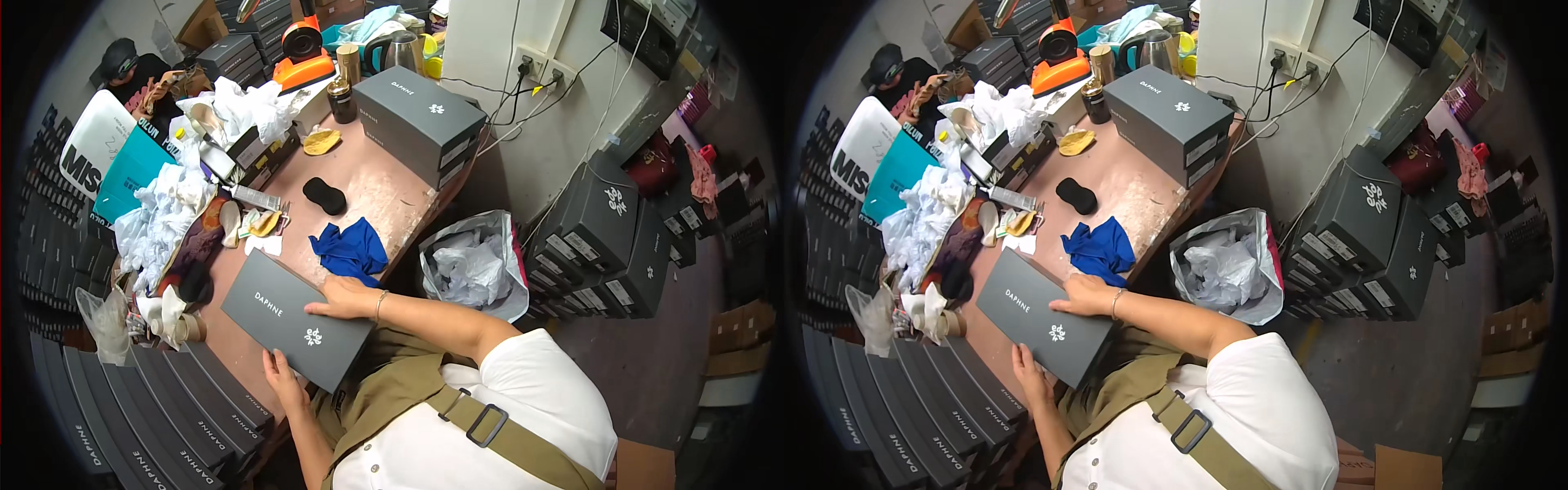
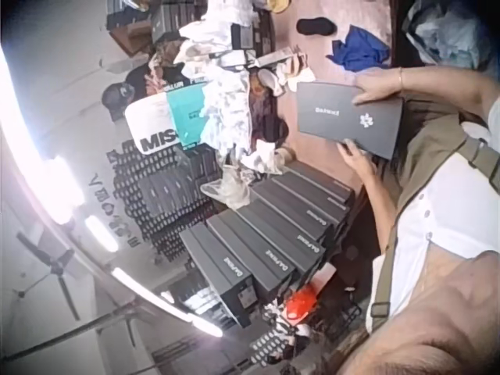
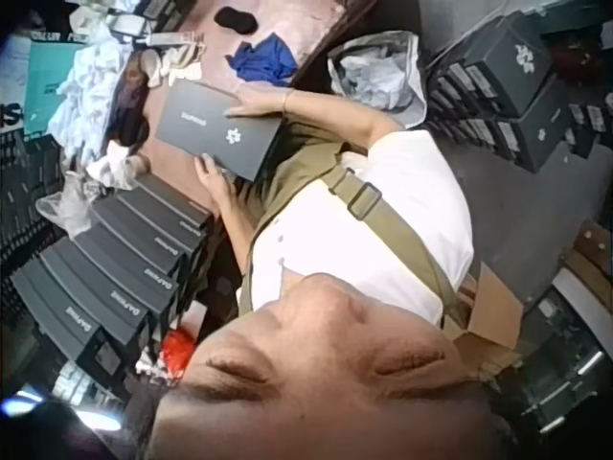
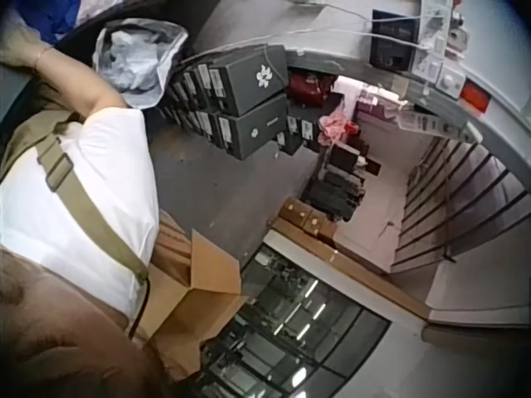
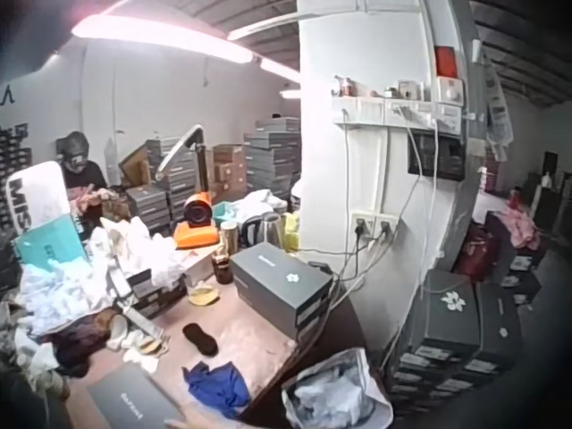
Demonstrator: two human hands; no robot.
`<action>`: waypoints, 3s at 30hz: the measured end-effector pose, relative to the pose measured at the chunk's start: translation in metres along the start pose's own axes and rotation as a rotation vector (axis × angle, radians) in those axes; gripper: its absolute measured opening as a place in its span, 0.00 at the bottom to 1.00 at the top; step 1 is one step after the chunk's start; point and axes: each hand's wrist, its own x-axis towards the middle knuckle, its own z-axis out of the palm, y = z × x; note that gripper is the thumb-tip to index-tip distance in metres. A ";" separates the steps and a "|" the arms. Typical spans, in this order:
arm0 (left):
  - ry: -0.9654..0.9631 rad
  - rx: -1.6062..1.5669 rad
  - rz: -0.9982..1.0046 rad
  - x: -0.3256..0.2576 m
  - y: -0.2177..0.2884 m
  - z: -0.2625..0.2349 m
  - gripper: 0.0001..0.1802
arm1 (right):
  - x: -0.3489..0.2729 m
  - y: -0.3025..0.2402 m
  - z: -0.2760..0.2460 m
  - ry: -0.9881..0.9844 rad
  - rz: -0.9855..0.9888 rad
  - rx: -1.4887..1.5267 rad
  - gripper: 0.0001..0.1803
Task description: Inspecting, cleaning, and packing high-heeled shoes into boxes.
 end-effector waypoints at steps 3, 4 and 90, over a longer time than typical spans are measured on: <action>0.059 -0.025 0.004 -0.010 -0.043 -0.004 0.21 | -0.004 0.014 0.005 -0.062 -0.006 0.099 0.42; 0.066 0.050 0.025 -0.008 -0.055 -0.005 0.21 | -0.002 0.028 0.021 0.001 0.021 0.199 0.42; 0.185 -0.201 0.578 -0.100 0.033 -0.033 0.15 | -0.008 -0.358 -0.085 0.626 -1.660 -0.524 0.20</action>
